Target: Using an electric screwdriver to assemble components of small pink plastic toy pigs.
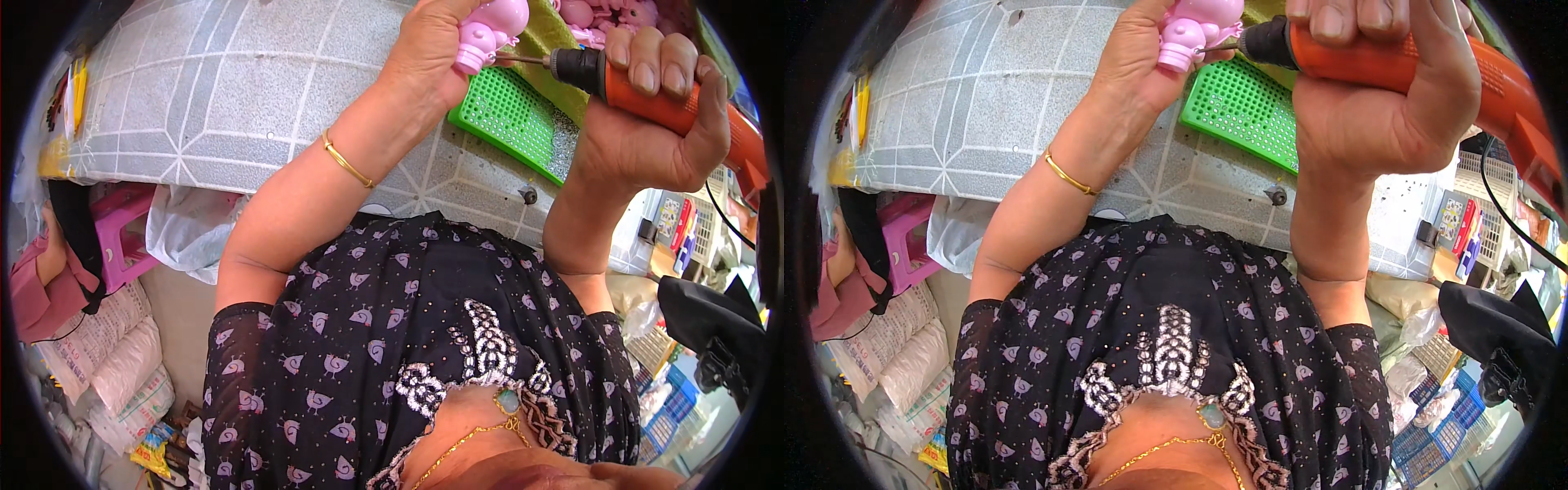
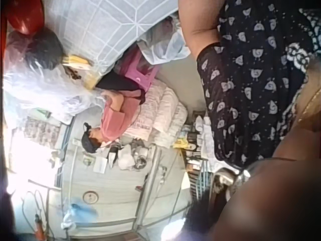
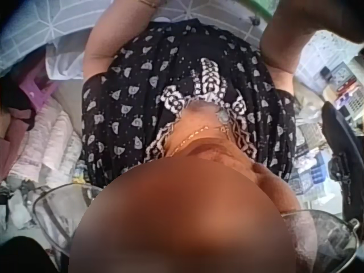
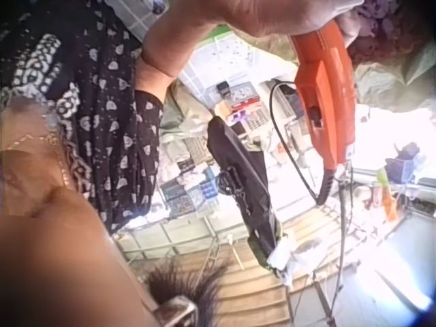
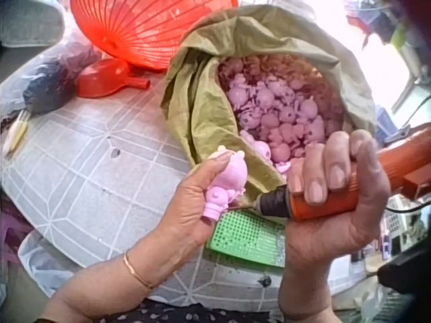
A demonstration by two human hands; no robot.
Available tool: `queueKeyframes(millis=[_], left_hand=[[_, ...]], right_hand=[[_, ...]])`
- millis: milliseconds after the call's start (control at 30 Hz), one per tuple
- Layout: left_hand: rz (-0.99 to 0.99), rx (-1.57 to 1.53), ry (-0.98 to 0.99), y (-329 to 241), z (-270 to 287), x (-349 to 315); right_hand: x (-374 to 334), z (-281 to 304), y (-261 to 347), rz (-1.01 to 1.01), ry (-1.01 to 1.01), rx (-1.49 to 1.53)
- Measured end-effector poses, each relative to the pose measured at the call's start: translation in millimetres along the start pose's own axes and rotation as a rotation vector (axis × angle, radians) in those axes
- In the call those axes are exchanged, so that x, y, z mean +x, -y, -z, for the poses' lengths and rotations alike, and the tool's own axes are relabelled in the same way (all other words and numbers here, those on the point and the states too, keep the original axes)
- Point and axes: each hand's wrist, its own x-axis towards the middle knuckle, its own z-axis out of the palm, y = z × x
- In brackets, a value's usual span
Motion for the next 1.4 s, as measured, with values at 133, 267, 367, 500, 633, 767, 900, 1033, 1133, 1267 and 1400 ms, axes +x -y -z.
queueKeyframes(millis=[133,267,367,500,633,767,900,1033,1133,1267,1400], left_hand=[[-0.007,0.062,0.001,-2,-2,-2],[-0.029,0.083,-0.009,-2,-5,-3],[-0.025,0.086,-0.015,-2,-6,-4],[-0.023,0.095,-0.009,-2,-4,-4],[-0.031,0.108,-0.024,-2,-5,-5],[-0.040,0.122,-0.045,-1,-5,-6],[-0.058,0.161,-0.090,-2,-7,-9],[-0.067,0.179,-0.123,-1,-10,-11],[-0.089,0.189,-0.158,-1,-10,-11],[-0.073,0.167,-0.164,-2,-8,-11],[-0.054,0.157,-0.162,-4,-7,-11]], right_hand=[[-2,0,1,0.023,0.015,-0.028],[-18,-67,-13,0.179,-0.314,-0.424],[-15,-58,-11,0.159,-0.249,-0.364],[-10,-28,-8,0.113,-0.120,-0.239],[-7,-4,-5,0.069,0.004,-0.117],[-10,-8,-8,0.080,0.055,-0.102],[-13,-14,-10,0.100,0.070,-0.138],[-15,-15,-10,0.090,0.100,-0.212],[-19,-17,-13,0.099,0.111,-0.222],[-18,-20,-17,0.106,0.139,-0.259],[-21,-17,-20,0.122,0.117,-0.243]])
